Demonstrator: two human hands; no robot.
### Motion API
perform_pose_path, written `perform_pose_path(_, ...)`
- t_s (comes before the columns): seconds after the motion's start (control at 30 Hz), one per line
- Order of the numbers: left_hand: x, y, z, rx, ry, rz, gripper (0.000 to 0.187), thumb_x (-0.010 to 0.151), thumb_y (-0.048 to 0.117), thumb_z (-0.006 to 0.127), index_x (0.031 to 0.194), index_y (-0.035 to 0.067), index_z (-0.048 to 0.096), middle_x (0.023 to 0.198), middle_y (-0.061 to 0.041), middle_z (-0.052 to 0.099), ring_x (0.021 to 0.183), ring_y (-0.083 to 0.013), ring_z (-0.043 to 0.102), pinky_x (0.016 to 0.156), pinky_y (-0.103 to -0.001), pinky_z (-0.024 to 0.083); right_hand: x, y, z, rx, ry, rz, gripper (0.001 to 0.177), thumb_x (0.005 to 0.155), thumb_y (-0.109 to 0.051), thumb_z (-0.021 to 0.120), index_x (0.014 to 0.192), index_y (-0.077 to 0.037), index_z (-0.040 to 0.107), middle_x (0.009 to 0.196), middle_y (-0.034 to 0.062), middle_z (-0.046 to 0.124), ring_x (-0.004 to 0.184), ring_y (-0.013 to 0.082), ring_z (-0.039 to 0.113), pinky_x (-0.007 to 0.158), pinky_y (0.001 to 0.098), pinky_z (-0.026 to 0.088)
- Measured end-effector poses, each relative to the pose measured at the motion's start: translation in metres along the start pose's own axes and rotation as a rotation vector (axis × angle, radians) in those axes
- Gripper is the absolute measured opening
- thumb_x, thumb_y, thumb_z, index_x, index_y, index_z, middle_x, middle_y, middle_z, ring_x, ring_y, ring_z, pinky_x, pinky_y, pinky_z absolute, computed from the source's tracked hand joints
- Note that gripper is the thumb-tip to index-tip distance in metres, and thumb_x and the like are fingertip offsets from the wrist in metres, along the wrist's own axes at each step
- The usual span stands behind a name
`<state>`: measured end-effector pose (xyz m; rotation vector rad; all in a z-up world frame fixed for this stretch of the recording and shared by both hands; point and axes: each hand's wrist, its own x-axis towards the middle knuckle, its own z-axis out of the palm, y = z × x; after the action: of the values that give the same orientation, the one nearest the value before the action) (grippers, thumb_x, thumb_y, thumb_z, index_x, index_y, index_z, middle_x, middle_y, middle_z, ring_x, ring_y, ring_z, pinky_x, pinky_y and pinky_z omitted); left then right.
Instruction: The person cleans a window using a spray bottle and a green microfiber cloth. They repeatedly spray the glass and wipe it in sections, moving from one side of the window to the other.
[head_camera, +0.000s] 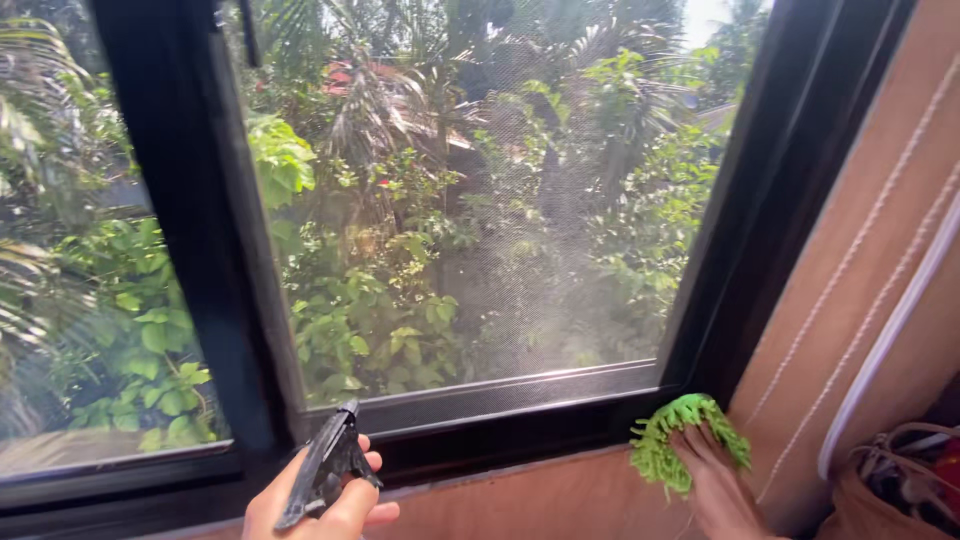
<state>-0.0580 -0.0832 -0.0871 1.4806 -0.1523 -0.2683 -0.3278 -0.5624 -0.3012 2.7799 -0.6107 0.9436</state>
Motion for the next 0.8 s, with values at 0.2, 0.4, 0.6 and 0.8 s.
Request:
perform_pose_path(0.2, 0.0, 0.002, 0.031, 0.02, -0.087, -0.078, 0.04, 0.082, -0.006, 0.067, 0.122, -0.003, 0.069, 0.102, -0.024, 0.078, 0.082, -0.0329, 0.081, 0.068, -0.046, 0.066, 0.062, -0.129, -0.01, 0.244, 0.185, 0.058, 0.054, 0.087, -0.009, 0.053, 0.141, -0.01, 0.057, 0.158, 0.0144, 0.042, 0.152, 0.0276, 0.033, 0.122, 0.0393, 0.03)
perform_pose_path(0.4, -0.004, 0.004, 0.055, 0.044, -0.065, -0.086, 0.041, 0.082, -0.006, 0.066, 0.123, -0.001, 0.069, 0.103, -0.023, 0.078, 0.087, -0.0301, 0.081, 0.067, -0.047, 0.065, 0.068, -0.138, 0.001, 0.13, 0.186, -0.168, 0.047, 0.096, -0.016, 0.05, 0.141, -0.019, 0.06, 0.156, 0.0073, 0.05, 0.15, 0.0272, 0.039, 0.119, 0.041, 0.035)
perform_pose_path(0.6, 0.009, -0.013, 0.065, 0.044, -0.173, -0.082, 0.043, 0.08, -0.008, 0.068, 0.123, -0.004, 0.067, 0.103, -0.023, 0.076, 0.09, -0.032, 0.08, 0.077, -0.048, 0.066, 0.054, -0.05, -0.067, 0.051, -0.081, 0.092, 0.071, 0.082, -0.01, 0.064, 0.151, -0.007, 0.043, 0.163, 0.0215, 0.03, 0.15, 0.037, 0.022, 0.12, 0.0464, 0.022)
perform_pose_path(0.8, 0.016, -0.028, 0.098, -0.014, -0.255, -0.093, 0.044, 0.079, -0.009, 0.069, 0.123, -0.004, 0.068, 0.101, -0.023, 0.076, 0.088, -0.0297, 0.077, 0.077, -0.048, 0.066, 0.143, -0.065, -0.149, 0.195, 0.298, 0.102, 0.077, 0.069, 0.02, 0.046, 0.145, 0.013, 0.036, 0.163, 0.0346, 0.014, 0.153, 0.0486, 0.014, 0.124, 0.0473, 0.017)
